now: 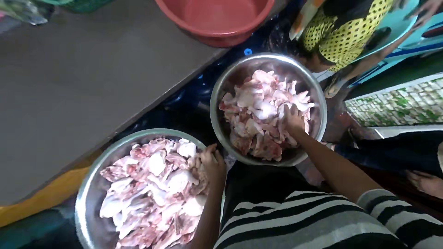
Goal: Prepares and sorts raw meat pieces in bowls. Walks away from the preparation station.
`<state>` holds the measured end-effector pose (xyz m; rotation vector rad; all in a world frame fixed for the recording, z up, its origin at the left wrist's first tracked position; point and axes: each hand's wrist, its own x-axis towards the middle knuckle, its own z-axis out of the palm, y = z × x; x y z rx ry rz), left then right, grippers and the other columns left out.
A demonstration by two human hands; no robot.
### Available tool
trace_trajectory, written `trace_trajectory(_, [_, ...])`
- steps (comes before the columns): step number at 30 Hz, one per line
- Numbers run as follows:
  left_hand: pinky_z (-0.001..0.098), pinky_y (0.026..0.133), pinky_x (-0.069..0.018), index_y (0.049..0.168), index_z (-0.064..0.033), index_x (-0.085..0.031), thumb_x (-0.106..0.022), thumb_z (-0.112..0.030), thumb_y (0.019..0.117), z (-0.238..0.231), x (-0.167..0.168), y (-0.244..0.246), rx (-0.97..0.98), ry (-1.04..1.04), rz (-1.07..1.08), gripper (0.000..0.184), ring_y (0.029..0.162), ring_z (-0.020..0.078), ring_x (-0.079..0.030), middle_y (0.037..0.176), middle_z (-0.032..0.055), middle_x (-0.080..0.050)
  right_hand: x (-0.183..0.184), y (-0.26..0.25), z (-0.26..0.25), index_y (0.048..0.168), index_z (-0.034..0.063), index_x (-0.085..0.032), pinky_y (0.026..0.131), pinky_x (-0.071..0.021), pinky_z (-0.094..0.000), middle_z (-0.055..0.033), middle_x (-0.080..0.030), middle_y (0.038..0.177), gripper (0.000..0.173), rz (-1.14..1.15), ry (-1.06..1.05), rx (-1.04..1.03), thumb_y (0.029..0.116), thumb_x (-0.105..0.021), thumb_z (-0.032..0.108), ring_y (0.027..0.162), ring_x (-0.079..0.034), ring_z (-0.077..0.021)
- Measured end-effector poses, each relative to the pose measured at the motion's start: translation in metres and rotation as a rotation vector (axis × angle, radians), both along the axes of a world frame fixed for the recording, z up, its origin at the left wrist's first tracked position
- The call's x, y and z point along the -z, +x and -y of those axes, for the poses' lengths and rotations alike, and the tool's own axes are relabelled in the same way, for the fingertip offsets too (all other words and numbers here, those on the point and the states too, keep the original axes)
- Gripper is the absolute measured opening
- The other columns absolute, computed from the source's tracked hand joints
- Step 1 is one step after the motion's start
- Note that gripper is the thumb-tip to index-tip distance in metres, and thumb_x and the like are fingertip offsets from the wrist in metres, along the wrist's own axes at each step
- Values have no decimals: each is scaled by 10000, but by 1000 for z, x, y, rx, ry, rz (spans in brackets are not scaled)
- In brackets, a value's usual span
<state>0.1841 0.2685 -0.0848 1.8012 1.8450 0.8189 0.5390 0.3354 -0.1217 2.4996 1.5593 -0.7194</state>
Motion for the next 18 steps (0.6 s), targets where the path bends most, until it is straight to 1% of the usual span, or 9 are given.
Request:
trace_trajectory(2, [479,963,-543,1244,102,-623,-504,-45,1018,19,2,-4,-33,-37,-5,294,1088,384,-664,1176,286,-666,1,2,-16,1623,210,-297,1074,-390,-706,-266,-234,1655,865,-7,-42,-2,885,-735,106,1458,-321,-536])
trace_trajectory(4, [489,955,-546,1253,107,-617,-498,-47,1024,33,0,-7,-39,-115,9,301,1079,391,-665,1177,293,-662,7,5,-25,1608,151,-318,1063,-386,-723,-308,-270,1621,874,-12,-59,-20,860,-766,96,1449,-314,-556])
trace_trajectory(5, [497,951,-548,1234,106,-629,-502,-44,1014,37,-2,-7,-29,-112,0,295,1070,397,-672,1163,291,-671,5,4,-29,1610,132,-300,1075,-382,-718,-324,-265,1614,858,-7,-98,-35,880,-752,112,1454,-300,-562])
trace_trajectory(7, [504,929,-553,1206,101,-643,-505,-48,1012,39,-4,-9,-26,-104,-4,281,1033,395,-680,1133,282,-680,-1,4,-36,1598,105,-322,1095,-377,-697,-330,-260,1612,784,-15,-142,-49,918,-712,116,1456,-300,-557])
trace_trajectory(10, [495,863,-570,1188,118,-634,-491,-47,1025,29,-3,-8,-57,-124,58,272,940,351,-695,1082,279,-686,-1,11,-40,1554,144,-433,1068,-410,-691,-287,-299,1615,703,-70,-112,-21,908,-702,75,1429,-361,-538])
trace_trajectory(13, [436,843,-592,1197,105,-629,-464,-72,1038,16,4,-6,-9,-109,115,290,893,266,-706,1054,237,-694,-9,23,-34,1548,227,-448,1001,-466,-693,-228,-354,1611,688,-120,-95,-3,915,-698,126,1386,-437,-513])
trace_trajectory(14, [425,830,-599,1196,106,-629,-466,-75,1034,11,6,-4,15,-95,140,292,886,253,-711,1055,234,-696,-14,26,-31,1547,227,-448,987,-483,-684,-219,-374,1602,658,-132,-91,-6,935,-680,155,1374,-459,-501])
trace_trajectory(16, [421,835,-602,1218,116,-616,-468,-67,1037,1,5,2,58,-136,198,298,909,258,-710,1088,243,-689,-20,30,-23,1508,184,-494,997,-486,-665,-213,-432,1560,568,-156,-47,11,961,-646,176,1356,-490,-475])
trace_trajectory(18, [427,839,-605,1222,116,-618,-475,-74,1044,-10,0,10,96,-182,216,297,912,264,-716,1082,243,-692,-21,34,-18,1524,164,-481,1021,-475,-647,-214,-431,1562,584,-181,-16,18,964,-647,166,1358,-492,-464])
